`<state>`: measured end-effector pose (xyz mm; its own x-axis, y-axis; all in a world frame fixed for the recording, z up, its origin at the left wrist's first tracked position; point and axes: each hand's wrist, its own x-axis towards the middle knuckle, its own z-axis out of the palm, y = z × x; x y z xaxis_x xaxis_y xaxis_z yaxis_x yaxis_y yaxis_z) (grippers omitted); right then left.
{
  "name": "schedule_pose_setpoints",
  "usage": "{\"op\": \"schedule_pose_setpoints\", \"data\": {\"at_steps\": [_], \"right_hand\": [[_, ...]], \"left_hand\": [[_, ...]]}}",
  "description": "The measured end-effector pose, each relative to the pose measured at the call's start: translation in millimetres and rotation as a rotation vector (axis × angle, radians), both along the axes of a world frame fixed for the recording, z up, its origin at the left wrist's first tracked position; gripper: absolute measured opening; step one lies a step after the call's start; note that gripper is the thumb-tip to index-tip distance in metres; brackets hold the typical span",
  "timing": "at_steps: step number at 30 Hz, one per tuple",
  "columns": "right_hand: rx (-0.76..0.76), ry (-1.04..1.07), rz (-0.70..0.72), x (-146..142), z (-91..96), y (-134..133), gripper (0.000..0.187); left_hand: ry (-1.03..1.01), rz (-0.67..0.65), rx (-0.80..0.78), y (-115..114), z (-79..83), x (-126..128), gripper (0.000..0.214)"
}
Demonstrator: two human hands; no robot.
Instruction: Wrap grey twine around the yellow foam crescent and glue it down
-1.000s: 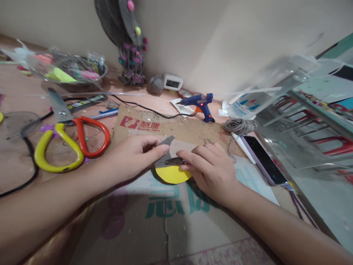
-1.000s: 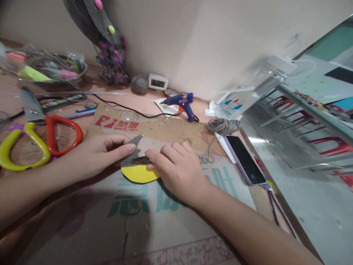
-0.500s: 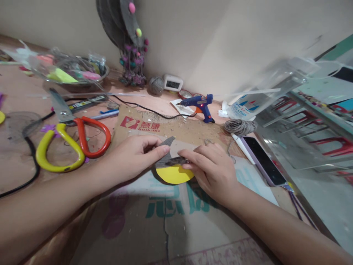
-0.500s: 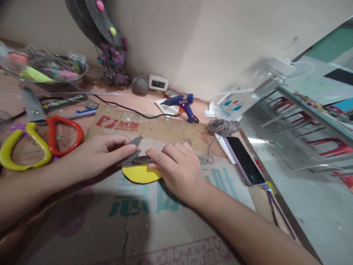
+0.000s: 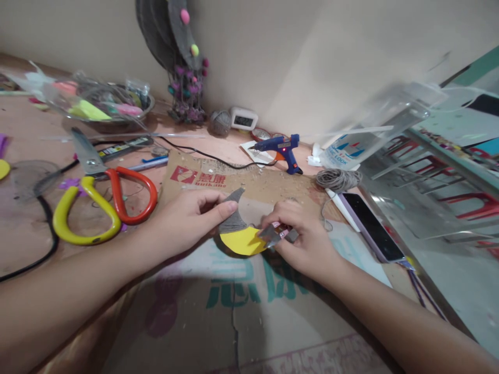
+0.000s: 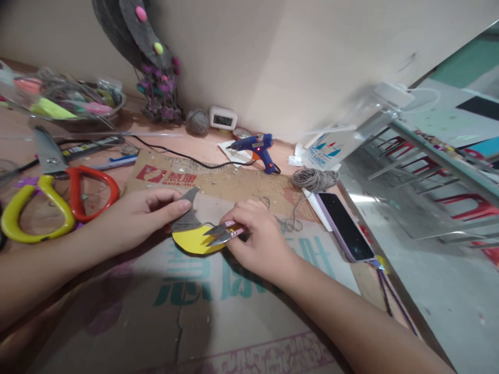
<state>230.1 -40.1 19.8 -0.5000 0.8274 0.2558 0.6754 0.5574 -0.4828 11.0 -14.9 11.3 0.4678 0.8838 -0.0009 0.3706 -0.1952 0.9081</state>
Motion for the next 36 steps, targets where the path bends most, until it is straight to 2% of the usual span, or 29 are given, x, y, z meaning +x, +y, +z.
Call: {"op": "schedule_pose_setpoints", "data": {"at_steps": [4,12,17,22,26,32,36], "right_hand": [[-0.035,0.077,-0.006,2.4,-1.3,1.1,0.01],[-0.014,0.097,-0.011,4.5,0.4,3.0,0.009],[-0.003,0.086,0.002,4.4,-3.2,3.3,0.009],[-0.01,0.092,0.014,4.9,-3.6,3.2,0.009],[-0.012,0.091,0.032,5.7,-3.4,3.6,0.01],[0.009,0.047,0.017,4.5,-0.4,2.0,0.009],[0.147,0.012,-0.006,3.1,3.5,-4.3,0.034]], "left_hand": [[-0.029,-0.029,-0.031,-0.2,-1.8,-0.1,0.037],[0.1,-0.012,-0.05,-2.5,-4.9,1.0,0.03],[0.061,-0.024,-0.03,-2.9,-6.3,0.0,0.026],[-0.062,-0.057,-0.11,-3.6,0.7,1.0,0.02],[-0.068,-0.019,-0.098,-2.5,3.8,1.5,0.029],[0.047,0.003,-0.057,-0.1,-3.3,0.0,0.033],[0.078,-0.004,-0.049,-0.6,-5.5,-1.0,0.036]]}}
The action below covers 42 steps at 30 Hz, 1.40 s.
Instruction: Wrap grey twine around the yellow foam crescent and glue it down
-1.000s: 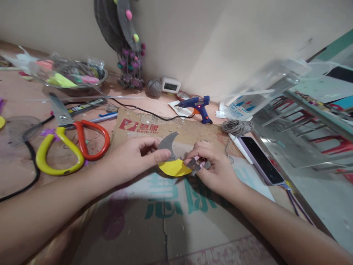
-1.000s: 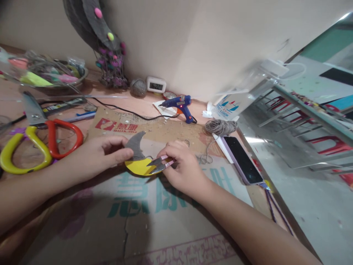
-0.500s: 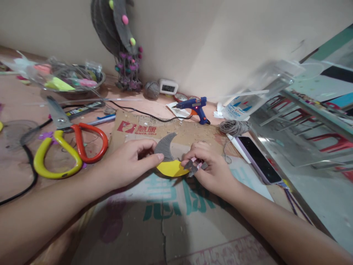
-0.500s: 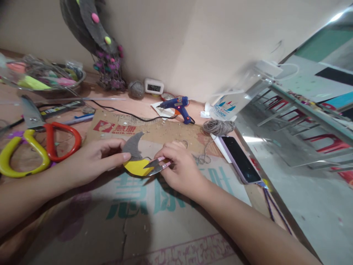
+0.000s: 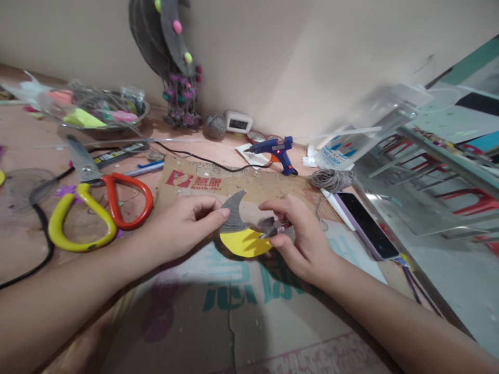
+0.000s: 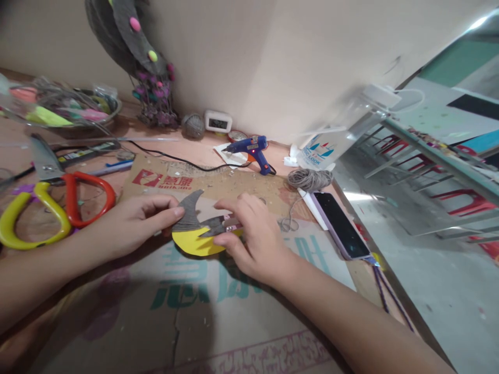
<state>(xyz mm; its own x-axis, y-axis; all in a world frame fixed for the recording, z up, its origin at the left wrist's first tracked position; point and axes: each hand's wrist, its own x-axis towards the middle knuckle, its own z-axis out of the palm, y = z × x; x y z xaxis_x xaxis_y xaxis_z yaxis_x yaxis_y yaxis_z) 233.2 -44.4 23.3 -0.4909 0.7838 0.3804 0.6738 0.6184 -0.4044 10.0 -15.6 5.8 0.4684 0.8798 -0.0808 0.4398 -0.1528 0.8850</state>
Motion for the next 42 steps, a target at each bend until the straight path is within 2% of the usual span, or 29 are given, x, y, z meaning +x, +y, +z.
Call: {"op": "schedule_pose_setpoints", "data": {"at_steps": [5,9,13,31,42], "right_hand": [[0.11,-0.166,0.018,-2.8,-0.3,-4.3,0.024],[0.236,-0.249,0.023,-5.8,-2.0,-3.0,0.02],[0.285,-0.297,0.004,-8.4,-2.2,-2.7,0.02],[0.228,-0.384,-0.012,-10.8,-3.1,-2.2,0.024],[0.272,-0.375,0.019,-9.4,-4.8,-1.5,0.022]], "left_hand": [[0.039,-0.001,0.034,-1.3,1.2,0.2,0.037],[0.055,0.002,0.051,-1.7,2.1,1.6,0.037],[0.059,0.004,0.056,-1.3,1.3,2.1,0.036],[0.024,-0.013,0.042,-1.5,0.9,2.6,0.036],[0.029,-0.016,0.038,-2.4,0.5,1.7,0.036]]}}
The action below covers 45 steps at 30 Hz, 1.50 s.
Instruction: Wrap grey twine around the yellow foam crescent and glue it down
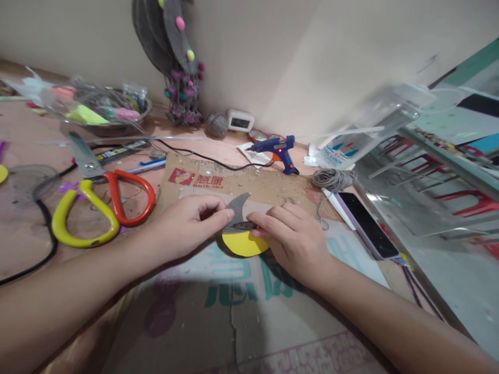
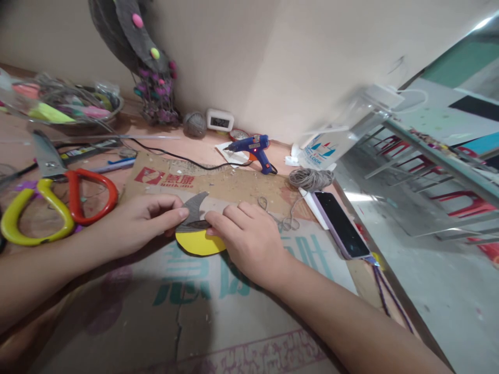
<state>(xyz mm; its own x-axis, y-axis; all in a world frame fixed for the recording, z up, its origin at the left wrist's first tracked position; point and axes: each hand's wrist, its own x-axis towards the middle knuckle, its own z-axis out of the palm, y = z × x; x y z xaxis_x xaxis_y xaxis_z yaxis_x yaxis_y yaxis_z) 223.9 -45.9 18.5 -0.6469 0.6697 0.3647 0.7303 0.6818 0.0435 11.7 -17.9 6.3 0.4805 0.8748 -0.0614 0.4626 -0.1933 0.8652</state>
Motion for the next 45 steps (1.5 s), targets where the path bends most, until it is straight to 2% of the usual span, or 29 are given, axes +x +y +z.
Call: {"op": "schedule_pose_setpoints", "data": {"at_steps": [6,21,34,45], "right_hand": [[0.0,0.089,-0.006,1.5,1.4,-1.0,0.023],[-0.012,-0.012,-0.028,-3.2,2.0,-0.2,0.025],[0.003,-0.016,0.002,-0.8,0.4,0.0,0.023],[-0.076,0.182,-0.003,10.3,3.6,1.2,0.024]], "left_hand": [[-0.014,0.004,-0.004,0.7,1.5,0.0,0.035],[-0.006,-0.001,0.025,0.5,0.8,0.5,0.034],[0.009,-0.009,0.034,0.9,-0.2,0.1,0.034],[-0.067,0.012,-0.033,0.6,3.6,0.3,0.033]]}}
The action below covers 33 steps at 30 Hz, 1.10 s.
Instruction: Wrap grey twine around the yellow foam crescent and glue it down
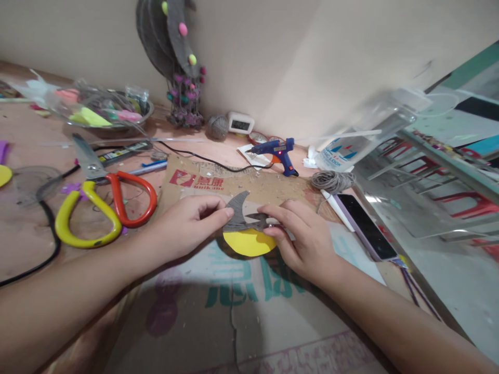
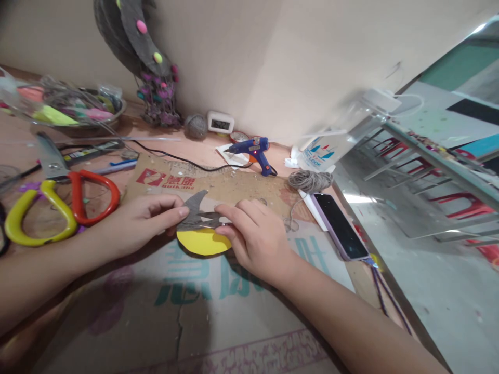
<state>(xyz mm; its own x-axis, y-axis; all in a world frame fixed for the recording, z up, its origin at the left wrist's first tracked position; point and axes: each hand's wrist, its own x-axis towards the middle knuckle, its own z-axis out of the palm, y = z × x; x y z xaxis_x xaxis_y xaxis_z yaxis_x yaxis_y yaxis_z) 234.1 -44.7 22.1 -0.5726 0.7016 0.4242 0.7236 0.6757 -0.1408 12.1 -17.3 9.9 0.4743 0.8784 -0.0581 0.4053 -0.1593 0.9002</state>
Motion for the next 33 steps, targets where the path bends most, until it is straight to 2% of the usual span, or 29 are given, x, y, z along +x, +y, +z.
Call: {"op": "schedule_pose_setpoints", "data": {"at_steps": [3,7,11,14,16,18,21,23,27,33], "right_hand": [[-0.034,0.034,-0.011,2.4,1.5,0.2,0.023],[-0.188,0.125,-0.059,-0.5,4.7,-1.1,0.029],[-0.314,0.153,-0.014,-2.6,3.7,0.8,0.003],[-0.37,0.203,0.007,-1.7,0.1,2.8,0.012],[-0.376,0.229,0.012,-1.0,-1.9,3.4,0.015],[-0.375,0.238,0.005,-0.7,-2.8,3.3,0.016],[-0.381,0.25,-0.011,-0.5,-2.5,2.5,0.014],[-0.38,0.255,-0.009,-0.3,-2.1,1.9,0.014],[-0.371,0.241,0.003,-0.8,-2.0,1.5,0.016],[-0.355,0.226,0.02,-3.5,-1.2,0.7,0.013]], "left_hand": [[-0.027,0.002,-0.024,0.3,0.2,0.5,0.031],[-0.077,-0.019,-0.043,0.6,-2.0,0.4,0.031],[-0.093,-0.016,-0.018,0.7,-5.1,0.3,0.033],[-0.158,0.044,0.025,0.7,-7.4,0.7,0.03],[-0.237,0.125,0.084,0.2,-8.0,0.5,0.022],[-0.237,0.171,0.217,-1.0,-7.3,-0.1,0.02],[-0.072,0.138,0.486,-3.5,-5.1,-1.4,0.017],[0.01,0.108,0.599,-4.8,-4.6,-2.1,0.017],[0.059,0.082,0.656,-5.2,-5.8,-2.5,0.015],[0.082,0.069,0.639,-5.5,-1.7,-0.7,0.011]]}}
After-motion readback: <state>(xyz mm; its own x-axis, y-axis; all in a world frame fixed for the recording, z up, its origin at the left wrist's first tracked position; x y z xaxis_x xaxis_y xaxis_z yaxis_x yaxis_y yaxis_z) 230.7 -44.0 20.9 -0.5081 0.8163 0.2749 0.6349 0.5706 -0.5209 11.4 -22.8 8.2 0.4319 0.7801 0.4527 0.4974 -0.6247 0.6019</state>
